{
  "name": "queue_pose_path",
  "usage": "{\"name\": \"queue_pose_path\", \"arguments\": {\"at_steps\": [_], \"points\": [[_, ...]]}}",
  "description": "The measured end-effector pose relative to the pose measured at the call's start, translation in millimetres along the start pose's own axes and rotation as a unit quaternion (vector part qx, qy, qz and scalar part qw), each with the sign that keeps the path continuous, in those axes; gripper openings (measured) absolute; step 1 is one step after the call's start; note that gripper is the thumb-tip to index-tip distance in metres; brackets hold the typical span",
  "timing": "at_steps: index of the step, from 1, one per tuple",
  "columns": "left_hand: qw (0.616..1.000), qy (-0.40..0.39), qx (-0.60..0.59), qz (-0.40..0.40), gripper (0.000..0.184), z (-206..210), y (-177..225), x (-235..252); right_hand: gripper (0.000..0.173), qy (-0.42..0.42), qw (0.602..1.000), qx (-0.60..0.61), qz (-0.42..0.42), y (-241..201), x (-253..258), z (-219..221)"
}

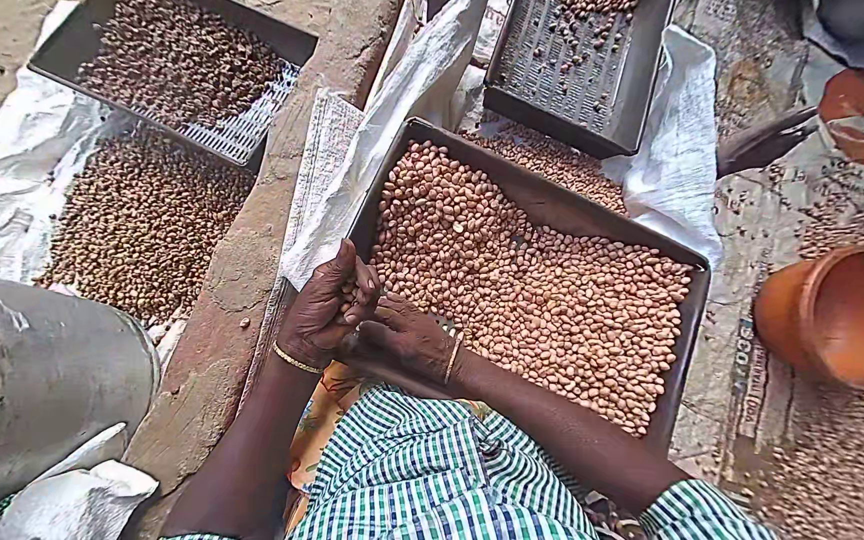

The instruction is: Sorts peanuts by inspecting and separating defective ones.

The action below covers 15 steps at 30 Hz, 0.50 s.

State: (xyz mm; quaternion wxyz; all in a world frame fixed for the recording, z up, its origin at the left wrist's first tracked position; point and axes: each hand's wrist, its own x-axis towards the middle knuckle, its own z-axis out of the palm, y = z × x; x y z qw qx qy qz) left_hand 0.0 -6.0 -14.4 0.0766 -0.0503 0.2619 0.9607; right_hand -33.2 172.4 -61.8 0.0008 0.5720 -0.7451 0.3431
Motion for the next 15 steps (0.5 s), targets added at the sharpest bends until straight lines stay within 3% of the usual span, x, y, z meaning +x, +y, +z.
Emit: {"name": "queue_pose_path", "arguments": {"at_steps": [3,7,9,12,15], "points": [[1.0,0.009,0.014,-0.025,0.053,-1,2,-1,0.021,0.021,0.995,-0.093,0.013,8,7,14],[0.999,0.024,0.02,-0.04,0.055,0,2,0,0.017,0.045,0.959,-0.249,0.129,21,-13,-11],[0.998,0.021,0.022,-0.045,0.055,0,2,0,0.017,0.036,0.926,-0.317,0.202,29,-35,-42],[0.998,0.002,0.018,-0.065,0.055,0,4,0,0.029,-0.011,0.858,-0.337,0.387,36,-66,-108],[0.996,0.005,0.035,-0.079,0.059,0,5,-2,0.034,0.058,0.808,-0.308,0.498,35,-93,-161]]}}
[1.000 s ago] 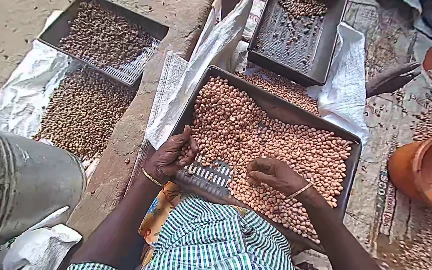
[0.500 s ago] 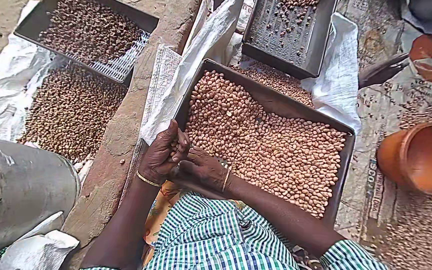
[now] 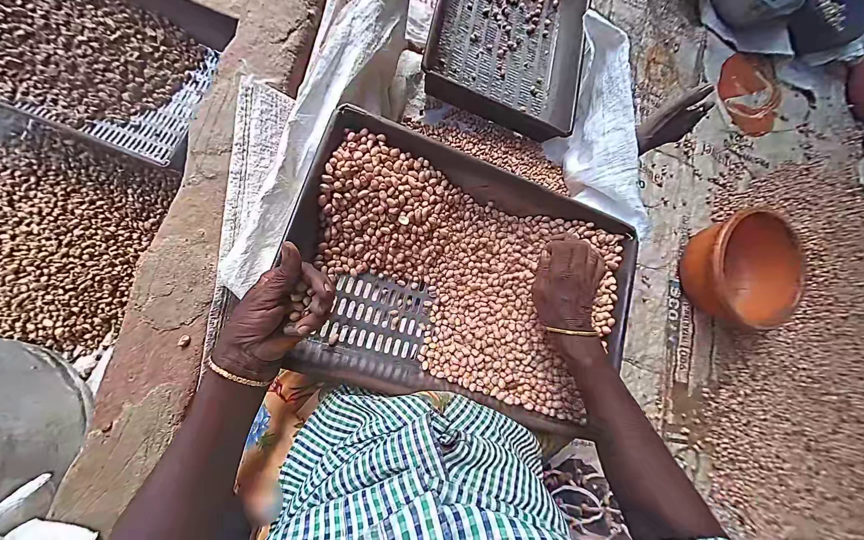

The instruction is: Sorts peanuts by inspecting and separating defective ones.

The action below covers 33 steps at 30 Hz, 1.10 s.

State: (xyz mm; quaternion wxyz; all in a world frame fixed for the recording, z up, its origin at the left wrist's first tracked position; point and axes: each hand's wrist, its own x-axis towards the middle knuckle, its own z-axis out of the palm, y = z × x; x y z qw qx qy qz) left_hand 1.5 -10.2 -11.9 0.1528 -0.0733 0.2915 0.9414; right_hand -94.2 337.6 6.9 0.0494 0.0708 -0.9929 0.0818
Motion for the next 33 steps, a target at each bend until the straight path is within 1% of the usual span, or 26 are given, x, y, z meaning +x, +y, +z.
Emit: {"name": "queue_pose_path", "arguments": {"at_steps": [2,3,5,7,9,11,12,13,14,15,16,17,18,19,20,21,22,24,26,27,28,29,30,31,32,33], "points": [[1.0,-0.001,0.015,-0.003,0.057,0,0,2,0.032,0.052,0.99,0.126,0.015,2,-3,-15],[1.0,-0.004,0.019,-0.006,0.056,-1,0,2,0.029,0.055,0.98,0.19,-0.003,-5,-7,-17],[0.999,-0.013,0.028,-0.01,0.055,-2,1,2,0.021,0.011,0.96,0.274,-0.061,-23,-14,-11],[1.0,-0.012,0.026,-0.008,0.054,-1,1,1,0.017,-0.042,0.954,0.273,-0.117,-37,-17,5],[1.0,-0.009,0.026,-0.005,0.054,-1,1,0,0.018,-0.061,0.956,0.223,-0.182,-40,-15,24],[1.0,-0.006,0.023,-0.004,0.054,0,1,-1,0.016,-0.039,0.956,0.185,-0.225,-42,-17,40],[1.0,-0.01,0.023,-0.002,0.055,0,1,1,0.014,-0.013,0.953,0.197,-0.228,-40,-15,43],[1.0,-0.014,0.023,0.002,0.055,0,0,2,0.013,0.0,0.949,0.245,-0.198,-38,-14,41],[1.0,-0.016,0.021,0.007,0.055,0,0,2,0.013,-0.011,0.934,0.335,-0.126,-36,-13,33],[1.0,-0.016,0.018,0.011,0.054,-2,0,1,0.013,-0.036,0.889,0.455,-0.033,-35,-11,25],[1.0,-0.016,0.014,0.012,0.054,-3,0,-1,0.015,-0.063,0.819,0.568,0.055,-35,-8,18],[1.0,-0.019,0.012,0.011,0.054,-3,1,-2,0.019,-0.093,0.767,0.625,0.114,-35,-6,14],[1.0,-0.022,0.014,0.009,0.054,-2,1,-1,0.021,-0.118,0.765,0.62,0.129,-38,-6,13],[0.999,-0.026,0.017,0.009,0.054,-2,0,1,0.02,-0.141,0.81,0.561,0.097,-42,-6,14],[0.999,-0.026,0.021,0.011,0.054,-1,0,1,0.015,-0.152,0.88,0.449,0.03,-49,-7,15],[0.999,-0.024,0.024,0.013,0.054,-1,0,0,0.016,-0.151,0.931,0.329,-0.04,-59,-8,16],[0.999,-0.022,0.028,0.015,0.055,0,0,-1,0.017,-0.144,0.956,0.236,-0.094,-69,-9,19],[0.999,-0.016,0.035,0.019,0.055,-1,1,-2,0.018,-0.146,0.973,0.117,-0.132,-83,-10,25],[0.999,-0.013,0.04,0.02,0.054,-1,0,-2,0.015,-0.155,0.975,0.047,-0.154,-92,-9,24],[0.999,-0.013,0.039,0.02,0.053,0,0,-1,0.014,-0.158,0.972,0.044,-0.17,-91,-7,22],[0.999,-0.016,0.037,0.019,0.054,0,0,0,0.014,-0.166,0.967,0.076,-0.177,-86,-3,17],[0.999,-0.019,0.035,0.019,0.054,0,0,0,0.012,-0.158,0.961,0.154,-0.166,-78,0,14],[0.999,-0.02,0.03,0.02,0.053,0,0,0,0.008,-0.142,0.941,0.283,-0.118,-68,2,12],[0.999,-0.02,0.026,0.023,0.053,-2,0,-1,0.013,-0.138,0.89,0.433,-0.042,-59,4,15],[0.999,-0.02,0.027,0.025,0.053,-4,1,-3,0.023,-0.151,0.804,0.573,0.039,-55,5,17],[0.999,-0.023,0.028,0.026,0.053,-4,0,-4,0.025,-0.177,0.743,0.64,0.081,-50,5,21]]}}
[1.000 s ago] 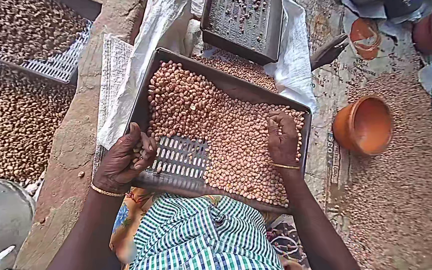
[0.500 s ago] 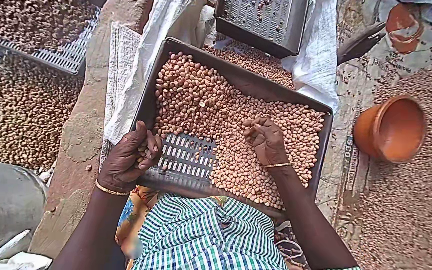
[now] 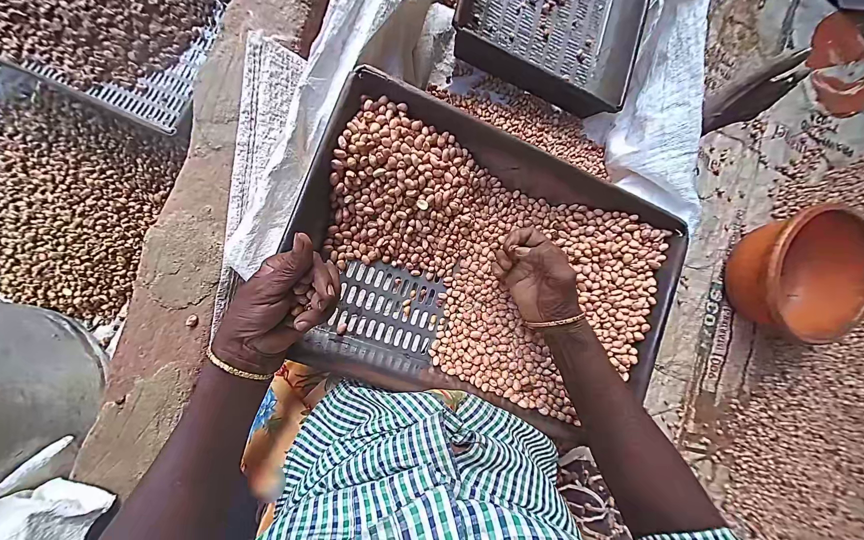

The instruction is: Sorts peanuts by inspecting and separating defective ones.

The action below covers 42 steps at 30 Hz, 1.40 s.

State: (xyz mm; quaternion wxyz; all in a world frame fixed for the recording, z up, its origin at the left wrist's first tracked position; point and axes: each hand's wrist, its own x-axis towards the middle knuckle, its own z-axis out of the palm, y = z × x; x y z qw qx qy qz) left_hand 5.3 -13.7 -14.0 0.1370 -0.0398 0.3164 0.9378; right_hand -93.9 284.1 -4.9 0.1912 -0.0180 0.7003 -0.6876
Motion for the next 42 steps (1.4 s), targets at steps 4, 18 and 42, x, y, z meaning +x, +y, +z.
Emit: {"name": "queue_pose_path", "arguments": {"at_steps": [4,18,42], "points": [[1.0,-0.009,0.008,0.0,0.055,2,0,4,0.009,-0.054,0.961,-0.27,0.003,1,-14,14],[1.0,0.004,0.017,0.006,0.055,4,1,1,0.016,-0.071,0.814,-0.566,-0.113,8,-24,46],[0.999,0.02,0.029,0.002,0.056,9,2,2,0.008,-0.113,0.794,-0.58,-0.143,15,-40,51]]}}
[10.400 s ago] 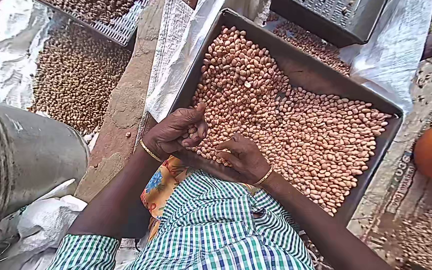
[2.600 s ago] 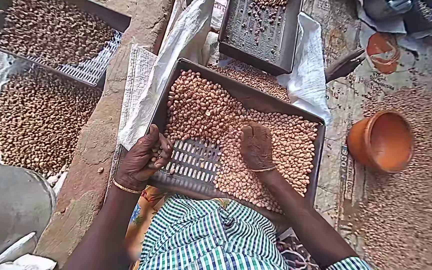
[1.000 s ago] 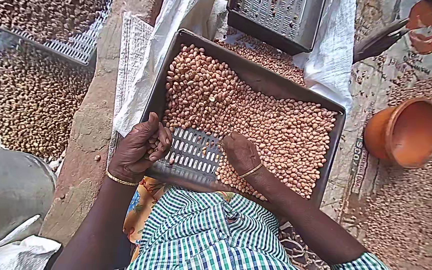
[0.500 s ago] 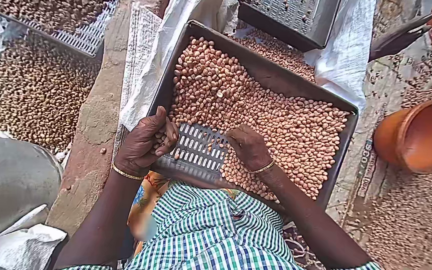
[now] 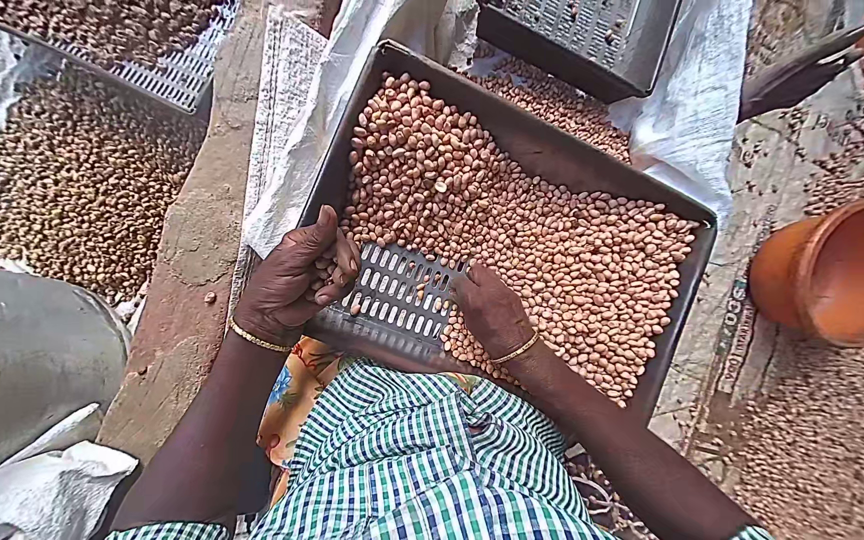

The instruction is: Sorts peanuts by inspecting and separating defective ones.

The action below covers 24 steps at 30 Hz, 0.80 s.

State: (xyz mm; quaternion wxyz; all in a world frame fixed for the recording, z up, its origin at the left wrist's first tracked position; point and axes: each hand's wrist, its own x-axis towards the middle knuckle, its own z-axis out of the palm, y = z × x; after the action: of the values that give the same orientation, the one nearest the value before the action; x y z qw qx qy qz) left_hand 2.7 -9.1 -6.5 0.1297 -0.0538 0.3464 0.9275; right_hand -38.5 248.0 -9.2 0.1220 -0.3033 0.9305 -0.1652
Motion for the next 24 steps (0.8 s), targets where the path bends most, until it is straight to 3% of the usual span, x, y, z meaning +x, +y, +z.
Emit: {"name": "queue_pose_path", "arguments": {"at_steps": [5,7,8,9,10,11,12,14,15,16,18,19,20,21,24], "points": [[1.0,-0.006,-0.013,-0.002,0.054,0,-1,2,0.011,0.074,0.988,-0.05,-0.123,16,-3,7],[1.0,-0.009,-0.025,-0.003,0.053,2,0,3,0.014,0.088,0.988,0.111,-0.058,22,2,3],[0.999,-0.008,-0.032,-0.005,0.054,3,0,3,0.012,0.071,0.962,0.262,0.029,20,6,-3],[0.999,-0.005,-0.036,-0.006,0.056,4,0,4,0.015,0.059,0.907,0.404,0.102,18,12,-9],[0.999,0.002,-0.04,-0.007,0.057,5,1,4,0.023,0.029,0.858,0.494,0.139,19,20,-15],[0.999,0.012,-0.044,-0.008,0.058,6,1,5,0.028,-0.033,0.839,0.523,0.148,20,27,-23],[0.999,0.018,-0.046,-0.008,0.059,5,1,6,0.026,-0.119,0.851,0.491,0.142,19,37,-33],[0.999,0.022,-0.042,-0.011,0.058,2,1,5,0.015,-0.291,0.918,0.259,0.075,1,69,-61],[0.999,0.025,-0.038,-0.016,0.058,0,0,4,0.018,-0.328,0.934,0.143,0.025,-17,88,-78],[0.999,0.034,-0.035,-0.022,0.059,0,-1,4,0.018,-0.304,0.949,0.082,-0.023,-35,104,-96],[0.998,0.045,-0.038,-0.024,0.058,-1,-2,5,0.032,-0.12,0.98,0.104,-0.117,-62,131,-137],[0.998,0.045,-0.043,-0.021,0.057,-3,-2,5,0.036,0.006,0.979,0.151,-0.137,-69,141,-149],[0.998,0.046,-0.048,-0.018,0.056,-4,-2,4,0.028,0.118,0.963,0.205,-0.125,-65,148,-155],[0.998,0.044,-0.05,-0.016,0.055,-5,-2,4,0.023,0.187,0.945,0.247,-0.104,-50,148,-155],[0.998,0.034,-0.058,-0.013,0.05,-6,-3,3,0.031,0.213,0.949,0.231,-0.027,33,107,-113]]}}
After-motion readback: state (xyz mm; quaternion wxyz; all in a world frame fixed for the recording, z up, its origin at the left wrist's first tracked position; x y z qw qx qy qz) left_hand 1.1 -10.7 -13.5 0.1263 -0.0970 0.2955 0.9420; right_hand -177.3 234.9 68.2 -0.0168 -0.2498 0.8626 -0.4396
